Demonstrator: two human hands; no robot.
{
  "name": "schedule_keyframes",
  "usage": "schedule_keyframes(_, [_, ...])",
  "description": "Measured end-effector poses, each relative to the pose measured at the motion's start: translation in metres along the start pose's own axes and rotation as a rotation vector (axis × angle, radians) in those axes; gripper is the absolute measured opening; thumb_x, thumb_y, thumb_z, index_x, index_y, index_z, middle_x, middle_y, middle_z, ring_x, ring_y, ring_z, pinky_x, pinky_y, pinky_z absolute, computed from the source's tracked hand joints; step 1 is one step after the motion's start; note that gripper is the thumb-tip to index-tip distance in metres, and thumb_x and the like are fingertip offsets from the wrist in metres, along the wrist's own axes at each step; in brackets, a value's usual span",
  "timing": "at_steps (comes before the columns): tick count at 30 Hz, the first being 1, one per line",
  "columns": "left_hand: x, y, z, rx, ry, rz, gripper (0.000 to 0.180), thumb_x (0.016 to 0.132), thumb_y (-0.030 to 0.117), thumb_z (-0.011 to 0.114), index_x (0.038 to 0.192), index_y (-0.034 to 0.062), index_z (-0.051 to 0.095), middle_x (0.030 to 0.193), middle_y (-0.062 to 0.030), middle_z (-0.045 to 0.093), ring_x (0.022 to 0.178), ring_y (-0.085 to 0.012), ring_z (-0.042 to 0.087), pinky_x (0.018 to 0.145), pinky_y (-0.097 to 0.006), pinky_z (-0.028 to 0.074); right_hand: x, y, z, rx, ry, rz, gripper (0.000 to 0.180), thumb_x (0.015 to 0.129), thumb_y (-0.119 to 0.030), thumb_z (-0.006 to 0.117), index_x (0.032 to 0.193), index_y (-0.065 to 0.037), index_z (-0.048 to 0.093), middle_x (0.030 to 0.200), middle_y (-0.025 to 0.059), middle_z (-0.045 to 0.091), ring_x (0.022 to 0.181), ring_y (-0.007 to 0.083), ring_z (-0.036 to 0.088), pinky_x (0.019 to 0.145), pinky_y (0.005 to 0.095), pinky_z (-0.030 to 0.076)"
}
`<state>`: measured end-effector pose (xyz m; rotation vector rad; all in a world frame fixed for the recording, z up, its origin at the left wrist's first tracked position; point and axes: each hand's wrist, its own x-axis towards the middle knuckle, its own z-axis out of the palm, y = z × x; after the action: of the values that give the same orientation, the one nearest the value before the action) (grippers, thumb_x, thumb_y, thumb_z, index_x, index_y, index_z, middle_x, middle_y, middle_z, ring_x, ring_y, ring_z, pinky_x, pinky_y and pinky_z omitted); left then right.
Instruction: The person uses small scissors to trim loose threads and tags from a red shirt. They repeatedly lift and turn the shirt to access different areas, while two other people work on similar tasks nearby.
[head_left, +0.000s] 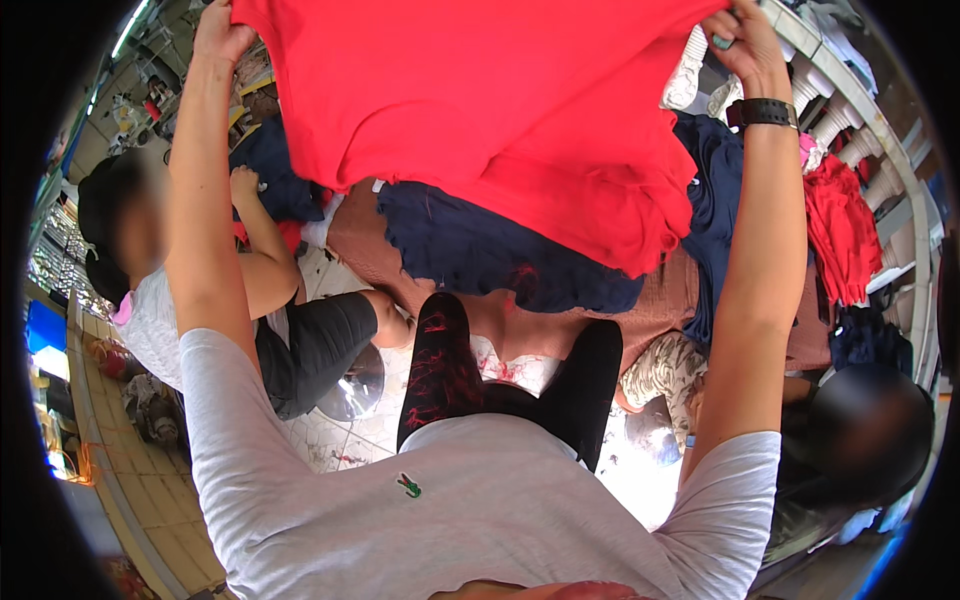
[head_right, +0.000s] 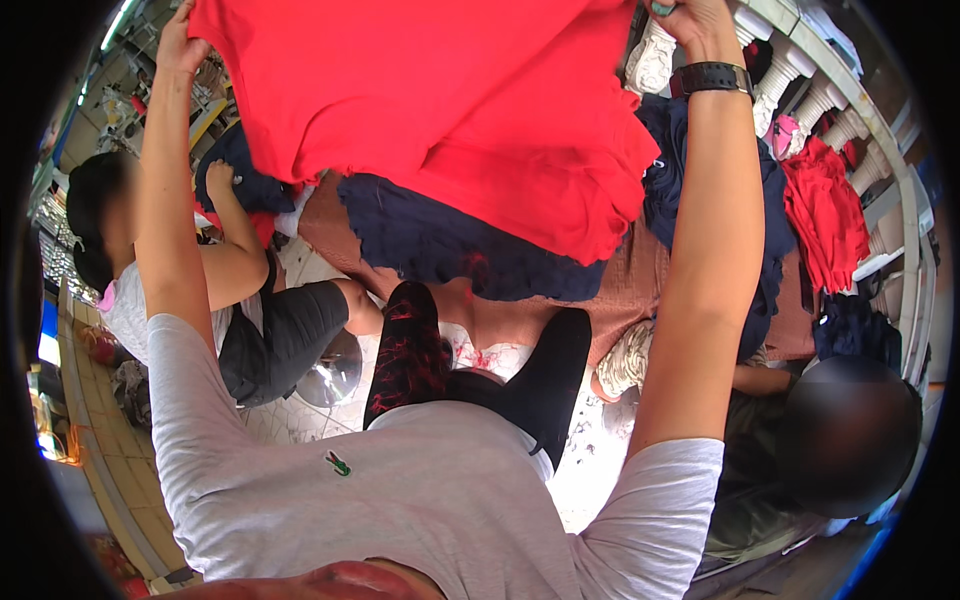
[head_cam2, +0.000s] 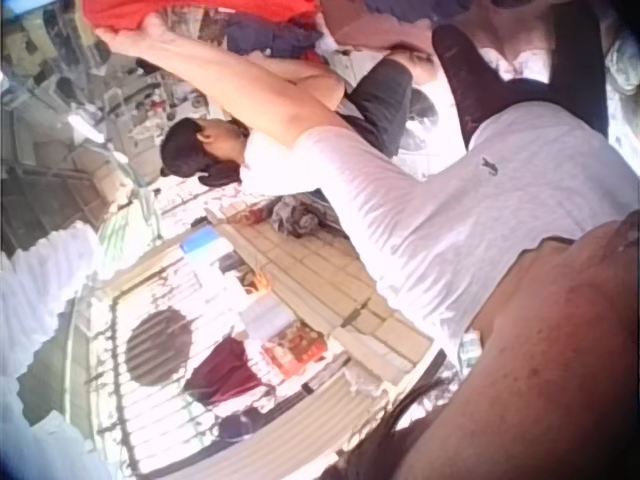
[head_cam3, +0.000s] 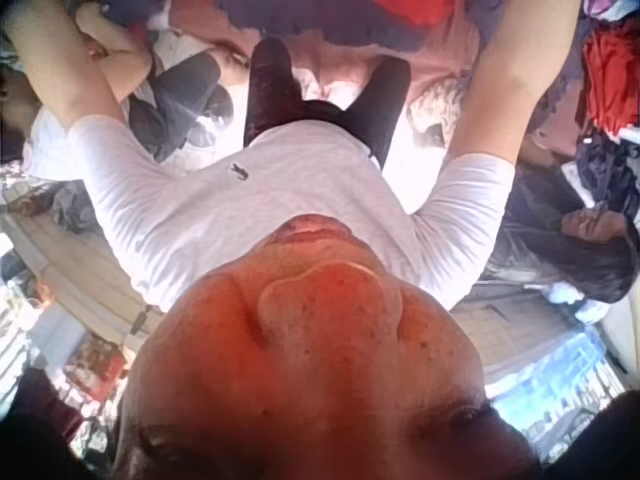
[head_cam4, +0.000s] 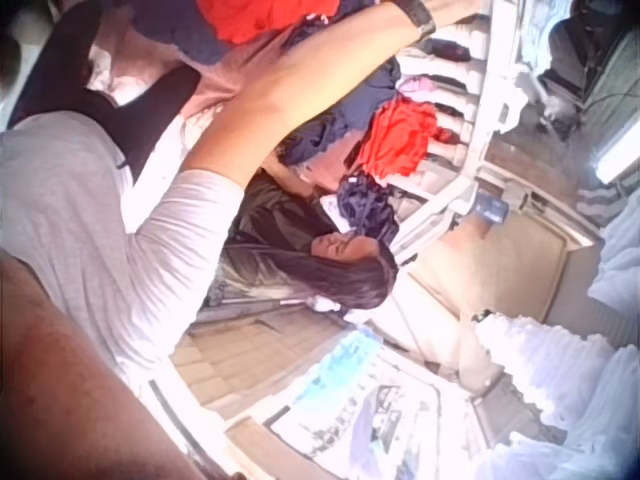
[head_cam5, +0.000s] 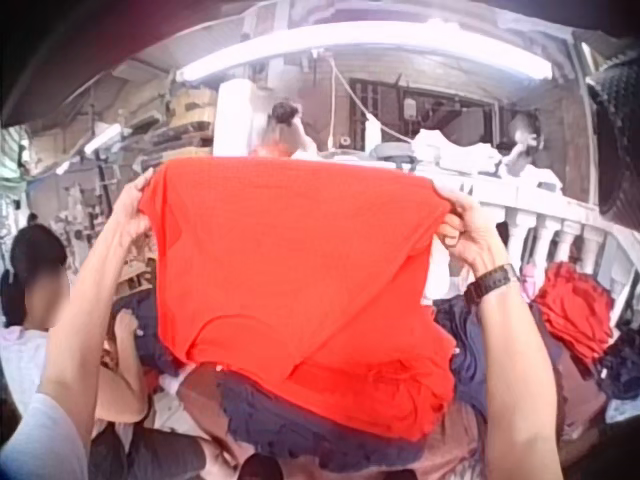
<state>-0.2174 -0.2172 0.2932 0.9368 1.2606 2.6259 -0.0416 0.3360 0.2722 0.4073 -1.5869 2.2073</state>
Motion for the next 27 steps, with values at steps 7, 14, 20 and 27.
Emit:
schedule_keyframes(7, [0.009, 0.034, 0.034, 0.067, -0.040, 0.132, 0.043, 0.109, 0.033, 0.041, 0.130, 0.0020, 0.060, 0.128, -0.0152, 0.067, 0.118, -0.0282, 0.065, 0.107, -0.045, 0.050, 0.052, -0.042, -0.052, 0.443, -0.282, 0.074, 0.024, 0.095, -0.027, 0.073, 0.080, -0.018, 0.058, 0.058, -0.0111, 0.043, 0.040, 0.0023, 0.025, 0.037, 0.0211, 0.018])
schedule_keyframes(14, [0.000, 0.049, 0.015, 0.385, -0.023, 0.029, 0.039, 0.108, 0.033, 0.045, 0.131, 0.0065, 0.062, 0.125, -0.0083, 0.070, 0.116, -0.0224, 0.066, 0.102, -0.040, 0.052, 0.016, -0.034, 0.026, -0.411, 0.119, -0.124, 0.026, 0.098, -0.039, 0.066, 0.085, -0.018, 0.061, 0.058, -0.0102, 0.044, 0.043, 0.0036, 0.027, 0.042, 0.0216, 0.020])
schedule_keyframes(20, [0.013, 0.037, 0.021, 0.946, 0.071, 0.222, 0.035, 0.106, 0.031, 0.054, 0.129, 0.0078, 0.066, 0.118, -0.0023, 0.072, 0.106, -0.0151, 0.067, 0.091, -0.036, 0.054, 0.030, -0.055, 0.013, -0.650, 0.398, -0.335, 0.028, 0.098, -0.041, 0.066, 0.085, -0.016, 0.063, 0.059, -0.0064, 0.048, 0.045, 0.0068, 0.034, 0.042, 0.0247, 0.024])
schedule_keyframes(27, [0.052, 0.033, 0.022, 0.886, 0.199, 0.326, 0.035, 0.097, 0.028, 0.070, 0.119, 0.0012, 0.072, 0.110, -0.0064, 0.074, 0.092, -0.0159, 0.069, 0.082, -0.034, 0.055, 0.015, -0.064, 0.033, -0.757, 0.426, -0.509, 0.027, 0.096, -0.033, 0.069, 0.082, -0.013, 0.059, 0.057, -0.0026, 0.050, 0.045, 0.0095, 0.042, 0.040, 0.0293, 0.031])
